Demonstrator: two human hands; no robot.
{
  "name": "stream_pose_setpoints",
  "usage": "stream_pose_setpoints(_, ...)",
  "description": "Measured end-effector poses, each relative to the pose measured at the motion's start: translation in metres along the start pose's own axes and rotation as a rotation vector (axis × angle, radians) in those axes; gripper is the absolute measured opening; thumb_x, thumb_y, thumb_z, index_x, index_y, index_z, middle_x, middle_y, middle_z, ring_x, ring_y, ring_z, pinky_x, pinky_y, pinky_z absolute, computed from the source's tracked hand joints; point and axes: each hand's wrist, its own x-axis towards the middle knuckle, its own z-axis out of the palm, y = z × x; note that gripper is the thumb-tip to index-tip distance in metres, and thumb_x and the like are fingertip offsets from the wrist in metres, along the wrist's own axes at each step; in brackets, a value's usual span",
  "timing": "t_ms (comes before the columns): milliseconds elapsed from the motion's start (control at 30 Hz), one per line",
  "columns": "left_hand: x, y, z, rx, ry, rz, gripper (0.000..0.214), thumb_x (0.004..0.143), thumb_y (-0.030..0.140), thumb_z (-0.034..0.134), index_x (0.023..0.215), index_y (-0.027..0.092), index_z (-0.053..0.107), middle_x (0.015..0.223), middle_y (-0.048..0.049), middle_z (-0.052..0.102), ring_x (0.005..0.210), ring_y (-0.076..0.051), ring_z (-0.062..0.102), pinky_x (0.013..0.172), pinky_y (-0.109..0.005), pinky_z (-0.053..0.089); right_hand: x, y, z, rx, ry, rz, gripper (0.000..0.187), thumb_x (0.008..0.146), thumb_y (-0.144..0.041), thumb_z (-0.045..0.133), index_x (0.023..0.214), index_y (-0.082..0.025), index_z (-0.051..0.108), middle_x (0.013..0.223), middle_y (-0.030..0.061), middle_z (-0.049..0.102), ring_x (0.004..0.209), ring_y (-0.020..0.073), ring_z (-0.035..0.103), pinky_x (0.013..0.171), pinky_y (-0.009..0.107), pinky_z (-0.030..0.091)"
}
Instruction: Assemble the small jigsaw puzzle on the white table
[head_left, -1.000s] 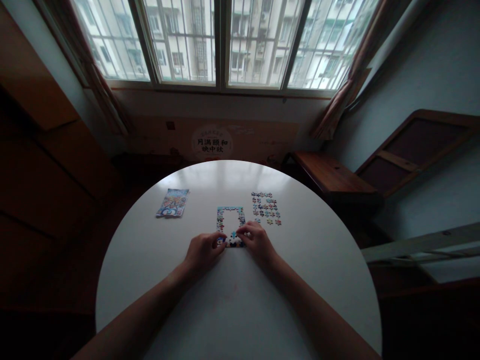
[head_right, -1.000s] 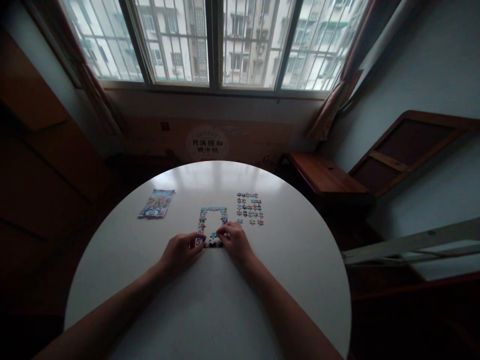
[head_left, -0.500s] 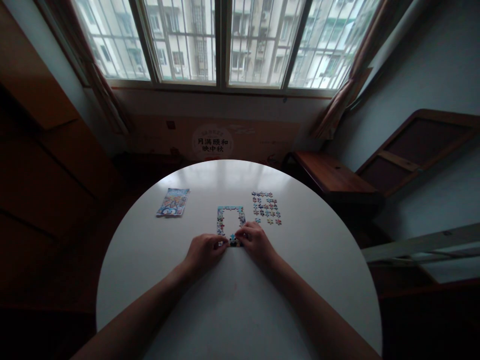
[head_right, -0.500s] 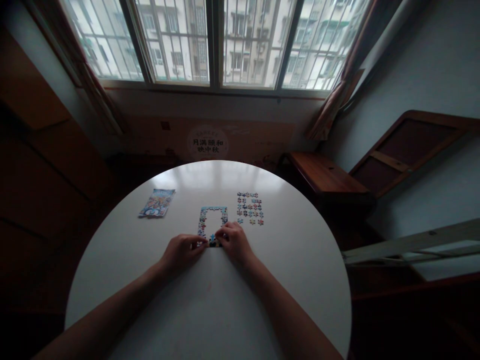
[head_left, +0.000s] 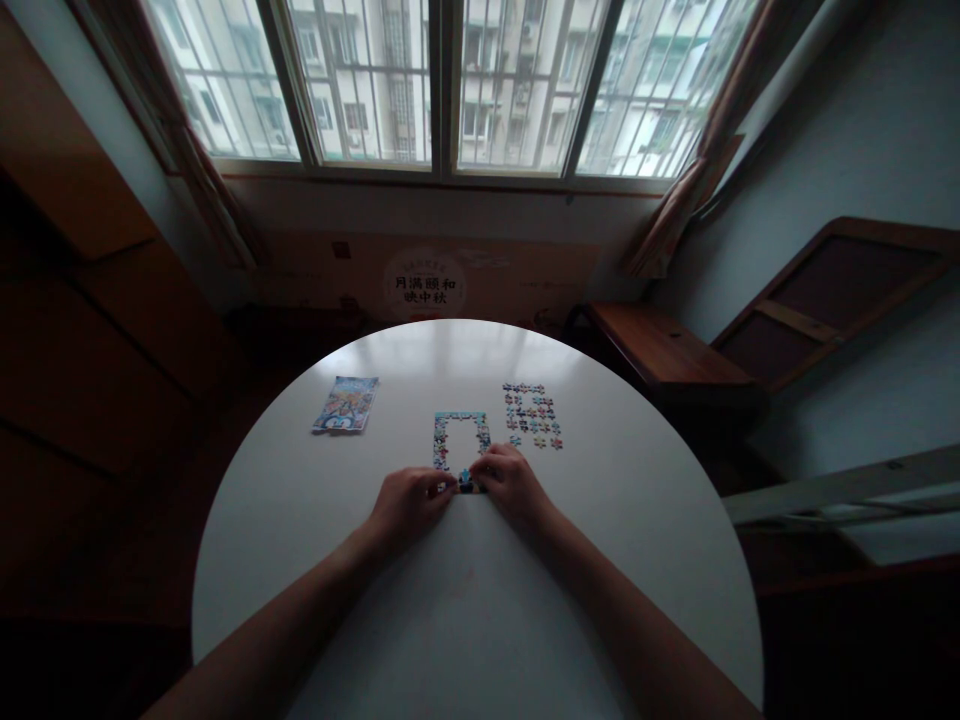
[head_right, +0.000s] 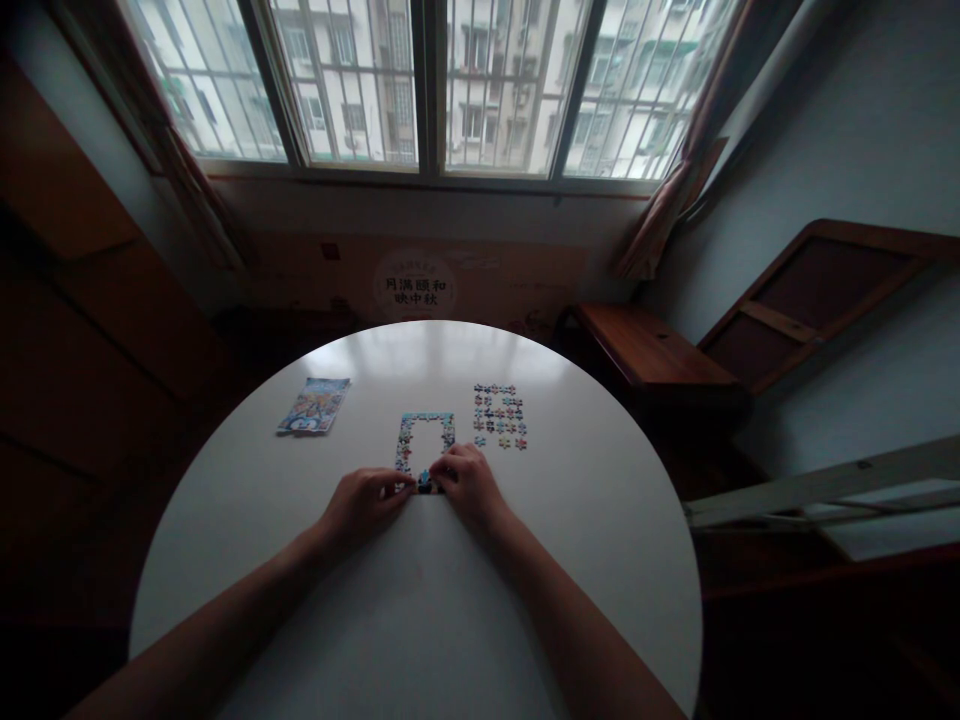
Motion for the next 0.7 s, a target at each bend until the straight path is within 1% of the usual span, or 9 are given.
stream_pose_setpoints(267,0.0002,-0.0014,0.0016,-0.006,0.005,-0.001,0.020,0.081,0.028,0.057,0.093,0.027,0.073,0.076,-0.0006,0.071,0.062,-0.011,0.059,0.060,-0.019,0.037,0.0007,-0.0018,-0.0007,0.000,0.000,0.011,0.011,0.073,-0.011,0.068,0.071,-0.021,0.071,0.073,0.0018,0.061,0.078,0.0165,0.052,0.074,0.029,0.039)
stream_pose_setpoints(467,-0.0007,-0.0017,0.0006,-0.010,-0.007,0.028,0.025,0.082,0.028,0.056,0.102,0.032,0.070,0.079,0.0005,0.072,0.062,-0.011,0.060,0.059,-0.019,0.036,0.0012,-0.0013,-0.0010,-0.002,-0.004,0.002,0.011,0.072,-0.011,0.068,0.071,-0.021,0.071,0.072,0.0017,0.061,0.076,0.0160,0.053,0.073,0.029,0.039)
stream_pose_setpoints(700,-0.0004,-0.0030,0.0016,-0.015,-0.022,0.039,0.023,0.084,0.029,0.054,0.100,0.033,0.071,0.084,0.0001,0.073,0.068,-0.013,0.063,0.061,-0.020,0.038,0.0010,0.0009,-0.0004,-0.010,-0.009,-0.005,0.010,0.072,-0.012,0.068,0.073,-0.022,0.072,0.074,0.0026,0.062,0.078,0.0168,0.053,0.074,0.030,0.040)
